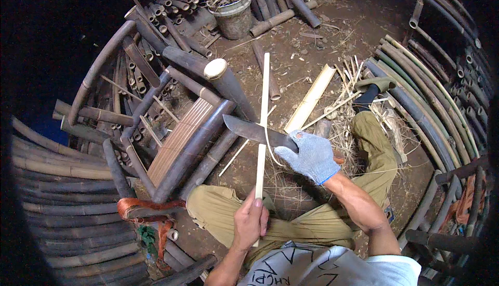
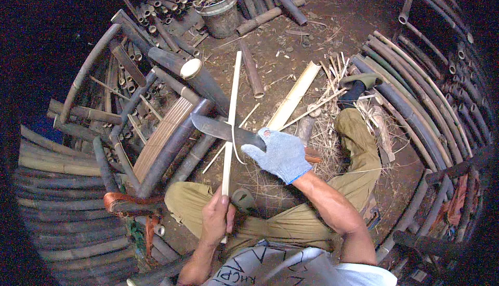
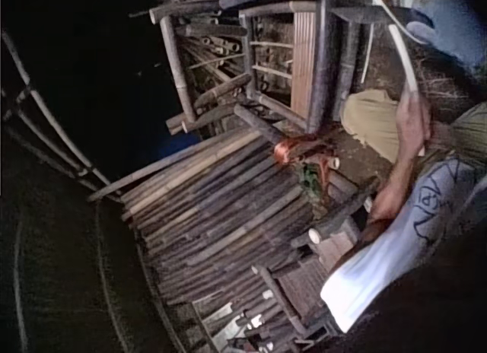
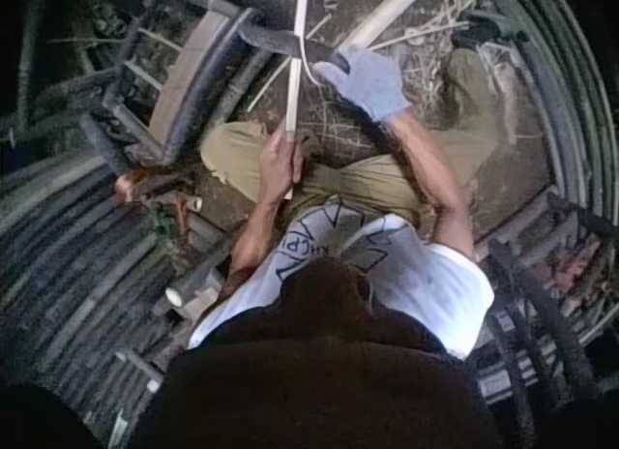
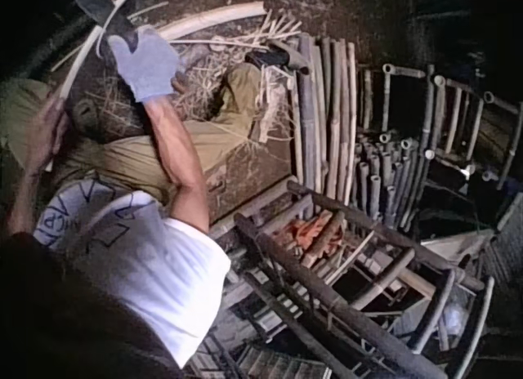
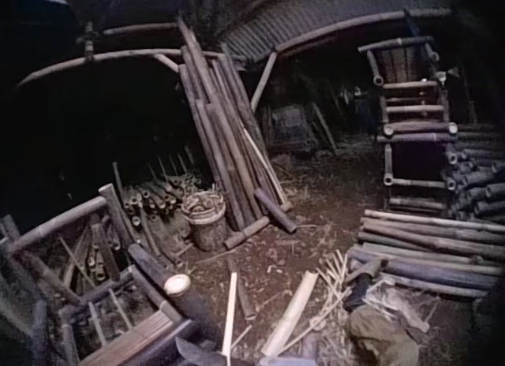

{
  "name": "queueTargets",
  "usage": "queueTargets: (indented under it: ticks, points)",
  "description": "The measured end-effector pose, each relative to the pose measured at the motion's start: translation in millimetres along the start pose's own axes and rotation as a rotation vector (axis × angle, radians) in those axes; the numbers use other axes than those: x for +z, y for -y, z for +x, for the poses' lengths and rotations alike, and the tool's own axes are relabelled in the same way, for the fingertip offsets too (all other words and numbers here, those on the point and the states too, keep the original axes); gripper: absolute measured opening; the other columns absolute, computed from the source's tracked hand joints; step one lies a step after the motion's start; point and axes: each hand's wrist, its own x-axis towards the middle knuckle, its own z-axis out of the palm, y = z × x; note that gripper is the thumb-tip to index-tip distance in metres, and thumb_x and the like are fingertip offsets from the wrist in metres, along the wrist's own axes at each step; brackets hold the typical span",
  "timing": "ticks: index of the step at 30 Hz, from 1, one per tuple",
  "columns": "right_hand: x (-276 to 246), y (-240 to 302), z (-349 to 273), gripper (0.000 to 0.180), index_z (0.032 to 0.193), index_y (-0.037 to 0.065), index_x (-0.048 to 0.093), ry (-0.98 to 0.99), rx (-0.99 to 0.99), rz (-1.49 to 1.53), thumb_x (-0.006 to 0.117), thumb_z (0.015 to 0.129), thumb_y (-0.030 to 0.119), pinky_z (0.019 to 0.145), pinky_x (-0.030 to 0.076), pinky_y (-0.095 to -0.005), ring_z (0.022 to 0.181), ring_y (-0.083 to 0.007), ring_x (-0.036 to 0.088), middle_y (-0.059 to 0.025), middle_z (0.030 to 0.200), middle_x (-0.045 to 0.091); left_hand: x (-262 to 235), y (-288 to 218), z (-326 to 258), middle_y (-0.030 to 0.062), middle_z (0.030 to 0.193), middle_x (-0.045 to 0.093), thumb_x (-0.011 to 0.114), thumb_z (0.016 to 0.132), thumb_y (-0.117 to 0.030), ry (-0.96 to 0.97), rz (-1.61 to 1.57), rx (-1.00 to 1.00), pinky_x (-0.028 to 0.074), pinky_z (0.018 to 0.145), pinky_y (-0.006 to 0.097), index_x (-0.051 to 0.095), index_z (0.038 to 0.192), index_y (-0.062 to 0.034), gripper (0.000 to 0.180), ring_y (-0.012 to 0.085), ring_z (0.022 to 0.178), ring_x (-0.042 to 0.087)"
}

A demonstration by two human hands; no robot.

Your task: The person is constructing the seat of a bamboo chair, splitting thin bamboo strips with a machete and weaving them onto the chair frame.

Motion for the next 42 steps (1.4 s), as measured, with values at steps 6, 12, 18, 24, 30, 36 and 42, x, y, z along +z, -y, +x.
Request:
queueTargets:
  ticks: [6, 12, 18, 24, 30, 36, 42]
  points:
    - [-20, -49, 38, 0.059, 0.094, 0.005, 0.067, -0.162, 0.146, -0.005, 0.05, 0.092, 0.062, 0.07, 0.052, -0.051, 0.078, -0.0422, 0.067, -0.0229, 0.079, 0.067, -19, 11, -62, -0.0014, 0.053, 0.045, 0.039, 0.107, -0.022, 0.139, 0.068, -0.147, 0.033, 0.04, 0.022, 0.042, 0.147, -0.0049, 0.044, 0.006, 0.041, 0.039]
    - [-65, -142, 75, 0.064, 0.085, -0.003, 0.062, -0.322, 0.15, 0.046, 0.043, 0.098, 0.057, 0.069, 0.044, -0.0489, 0.08, -0.0427, 0.06, -0.0269, 0.08, 0.061, -52, 45, -90, 0.0006, 0.054, 0.05, 0.043, 0.104, -0.021, 0.077, 0.028, -0.118, 0.037, 0.041, 0.023, 0.049, 0.139, 0.0007, 0.041, 0.0081, 0.043, 0.045]
    - [-29, 9, -2, 0.044, 0.078, 0.004, 0.059, 0.324, 0.41, 0.896, 0.061, 0.093, 0.045, 0.04, 0.043, -0.0301, 0.042, -0.0127, 0.051, -0.0036, 0.058, 0.054, -41, 31, 80, 0.0109, 0.117, 0.058, 0.059, 0.096, -0.018, -0.317, 0.043, 0.53, 0.038, 0.103, 0.036, 0.064, 0.114, 0.0015, 0.028, 0.0224, 0.117, 0.051]
    - [23, 17, 4, 0.03, 0.081, 0.009, 0.06, 0.172, 0.726, 1.537, 0.067, 0.092, 0.037, 0.039, 0.042, -0.0308, 0.04, -0.0132, 0.047, 0.0017, 0.053, 0.047, 9, 5, 121, 0.0119, 0.124, 0.059, 0.061, 0.093, -0.012, 0.058, 0.289, 0.657, 0.036, 0.108, 0.036, 0.068, 0.119, -0.0074, 0.027, 0.0252, 0.127, 0.047]
    - [0, -35, 29, 0.029, 0.09, 0.006, 0.064, 0.034, 0.545, 1.408, 0.068, 0.09, 0.035, 0.041, 0.045, -0.0282, 0.045, -0.0123, 0.052, 0.0007, 0.057, 0.052, -10, 12, 58, 0.0107, 0.105, 0.061, 0.052, 0.102, -0.022, 0.563, -0.569, -0.231, 0.05, 0.08, 0.032, 0.053, 0.136, 0.0003, 0.041, 0.0187, 0.088, 0.061]
    - [-29, -49, 33, 0.048, 0.088, 0.003, 0.062, -0.268, 0.085, 0.26, 0.056, 0.094, 0.05, 0.065, 0.049, -0.0498, 0.073, -0.0425, 0.063, -0.021, 0.074, 0.063, -5, 4, 38, -0.0019, 0.083, 0.056, 0.053, 0.102, -0.024, 0.276, -0.156, -0.12, 0.035, 0.049, 0.019, 0.056, 0.135, -0.005, 0.038, 0.0047, 0.057, 0.043]
    - [-21, -4, -28, 0.041, 0.078, 0.007, 0.062, 0.018, -0.183, -0.027, 0.072, 0.08, 0.047, 0.06, 0.05, -0.0462, 0.065, -0.0386, 0.064, -0.0168, 0.067, 0.061, -1, -3, 63, 0.0014, 0.087, 0.061, 0.053, 0.103, -0.023, 0.011, 0.107, 0.199, 0.038, 0.05, 0.022, 0.066, 0.107, -0.0001, 0.027, 0.0054, 0.062, 0.048]
